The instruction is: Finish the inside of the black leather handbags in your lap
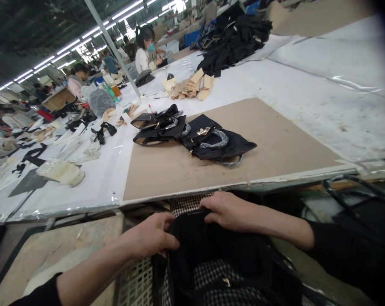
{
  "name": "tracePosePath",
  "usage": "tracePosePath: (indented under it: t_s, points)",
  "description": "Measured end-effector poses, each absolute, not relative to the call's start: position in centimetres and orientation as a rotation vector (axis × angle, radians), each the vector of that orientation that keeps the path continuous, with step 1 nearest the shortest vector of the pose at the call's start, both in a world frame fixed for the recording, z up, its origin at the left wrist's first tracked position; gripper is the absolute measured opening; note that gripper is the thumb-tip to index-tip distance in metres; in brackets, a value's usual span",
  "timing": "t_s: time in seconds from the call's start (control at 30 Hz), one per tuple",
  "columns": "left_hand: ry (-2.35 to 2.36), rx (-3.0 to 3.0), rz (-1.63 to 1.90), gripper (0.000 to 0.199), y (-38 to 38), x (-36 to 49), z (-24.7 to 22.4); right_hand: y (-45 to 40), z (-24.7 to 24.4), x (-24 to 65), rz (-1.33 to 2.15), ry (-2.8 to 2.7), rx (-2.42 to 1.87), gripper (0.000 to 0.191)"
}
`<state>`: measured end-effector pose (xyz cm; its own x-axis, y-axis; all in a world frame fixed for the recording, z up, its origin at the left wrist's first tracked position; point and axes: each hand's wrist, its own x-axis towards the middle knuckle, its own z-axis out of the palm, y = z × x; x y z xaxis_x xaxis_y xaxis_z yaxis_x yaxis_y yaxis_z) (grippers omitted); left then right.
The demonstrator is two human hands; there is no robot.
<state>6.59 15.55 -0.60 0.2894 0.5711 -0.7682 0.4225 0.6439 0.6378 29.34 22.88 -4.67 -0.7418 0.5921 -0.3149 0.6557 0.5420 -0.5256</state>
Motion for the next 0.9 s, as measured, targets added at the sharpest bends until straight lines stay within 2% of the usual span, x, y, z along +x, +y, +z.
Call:
tracePosePath:
  t_s: [0.17, 0.33, 0.47, 0.6, 0.7, 0.73, 0.83, 0.9]
  points:
    - [1.274, 0.917, 0.193, 0.038, 14.3, 4.7, -1.2, 22.5, -3.9, 28.6, -0.956, 2.730, 0.966, 0.016]
    - [1.457, 1.239, 0.203, 0.016, 13.3, 4.8, -2.1, 22.5, -4.7, 28.6, -1.077, 2.757, 0.907, 0.017]
    - [1.503, 1.473, 0.129, 0.022, 12.8, 5.5, -1.5, 22.8, -5.5, 29.0, -1.158, 2.796, 0.874, 0.018]
    - [1.431, 1.466, 0.079, 0.023, 13.0, 5.4, -1.2, 22.9, -5.8, 29.3, -1.234, 2.792, 0.864, 0.018]
    - [1.471, 1.515, 0.036, 0.014, 14.0, 5.6, -1.6, 22.8, -5.9, 29.4, -1.384, 2.779, 0.850, 0.017]
    - [1.493, 1.559, 0.061, 0.008, 14.5, 5.9, -1.7, 22.7, -5.9, 29.4, -1.437, 2.763, 0.858, 0.015]
    - [1.508, 1.696, 0.268, 0.021, 15.6, 7.2, -2.4, 22.4, -6.1, 29.5, -1.542, 2.723, 0.957, 0.013]
    - [1.470, 1.776, 0.336, 0.019, 16.1, 8.0, -2.9, 22.2, -6.2, 29.6, -1.532, 2.758, 1.034, 0.020]
